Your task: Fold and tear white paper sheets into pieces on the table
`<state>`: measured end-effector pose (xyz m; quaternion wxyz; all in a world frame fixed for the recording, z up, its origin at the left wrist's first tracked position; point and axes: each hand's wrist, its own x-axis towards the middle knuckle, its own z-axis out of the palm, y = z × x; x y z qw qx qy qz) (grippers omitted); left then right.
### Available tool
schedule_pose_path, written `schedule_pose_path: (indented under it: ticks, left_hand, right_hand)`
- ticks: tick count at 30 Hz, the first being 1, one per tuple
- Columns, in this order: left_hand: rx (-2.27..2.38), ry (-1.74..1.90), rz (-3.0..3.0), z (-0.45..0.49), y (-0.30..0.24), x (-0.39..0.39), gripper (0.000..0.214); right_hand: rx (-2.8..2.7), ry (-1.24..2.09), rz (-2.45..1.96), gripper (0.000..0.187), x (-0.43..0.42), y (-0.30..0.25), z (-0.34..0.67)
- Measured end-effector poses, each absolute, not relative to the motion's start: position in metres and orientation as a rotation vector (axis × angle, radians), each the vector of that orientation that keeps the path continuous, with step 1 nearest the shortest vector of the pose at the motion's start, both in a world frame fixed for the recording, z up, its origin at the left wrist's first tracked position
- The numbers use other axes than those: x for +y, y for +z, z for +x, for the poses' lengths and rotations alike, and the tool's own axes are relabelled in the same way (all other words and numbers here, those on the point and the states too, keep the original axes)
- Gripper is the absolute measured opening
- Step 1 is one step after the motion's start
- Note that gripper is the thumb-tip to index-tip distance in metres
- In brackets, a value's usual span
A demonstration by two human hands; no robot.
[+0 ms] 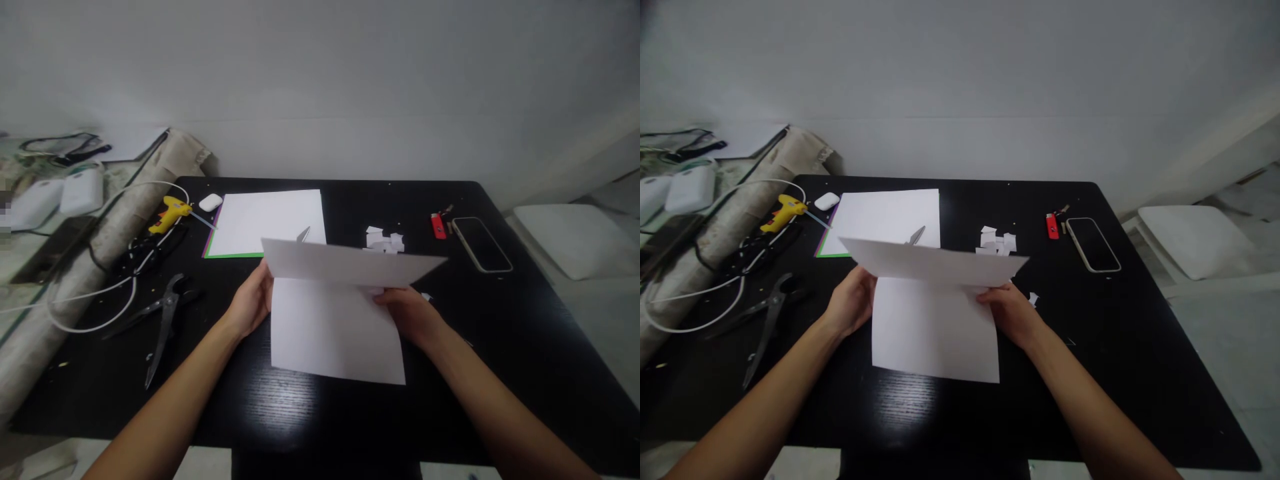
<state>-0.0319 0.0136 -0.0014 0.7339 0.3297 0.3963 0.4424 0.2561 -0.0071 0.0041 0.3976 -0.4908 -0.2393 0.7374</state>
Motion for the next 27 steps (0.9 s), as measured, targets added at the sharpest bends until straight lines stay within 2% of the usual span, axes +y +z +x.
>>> schedule_pose_path:
  ticks: [4, 10, 14, 23, 27]
  left_hand:
    - [1.011, 0.795, 0.954, -0.041, 0.009, 0.017, 0.023]
    - [1.035, 0.543, 1.098, -0.043, 0.012, 0.011, 0.019]
    - [0.983, 0.451, 1.266, -0.029, 0.009, 0.002, 0.030]
    - [1.095, 0.322, 1.425, 0.001, 0.004, -0.019, 0.022]
    - [1.098, 0.378, 1.403, 0.004, 0.001, -0.020, 0.020]
  right_hand:
    - [-0.705, 2.042, -1.080, 0.034, -0.007, 0.015, 0.263]
    - [-0.983, 2.110, -1.171, 0.027, -0.011, 0.012, 0.262]
    - [-1.266, 2.166, -1.250, 0.027, -0.018, 0.010, 0.249]
    - [-1.576, 1.890, -1.219, 0.005, -0.030, 0.005, 0.229]
    - [-1.583, 1.855, -1.265, 0.005, -0.032, 0.002, 0.226]
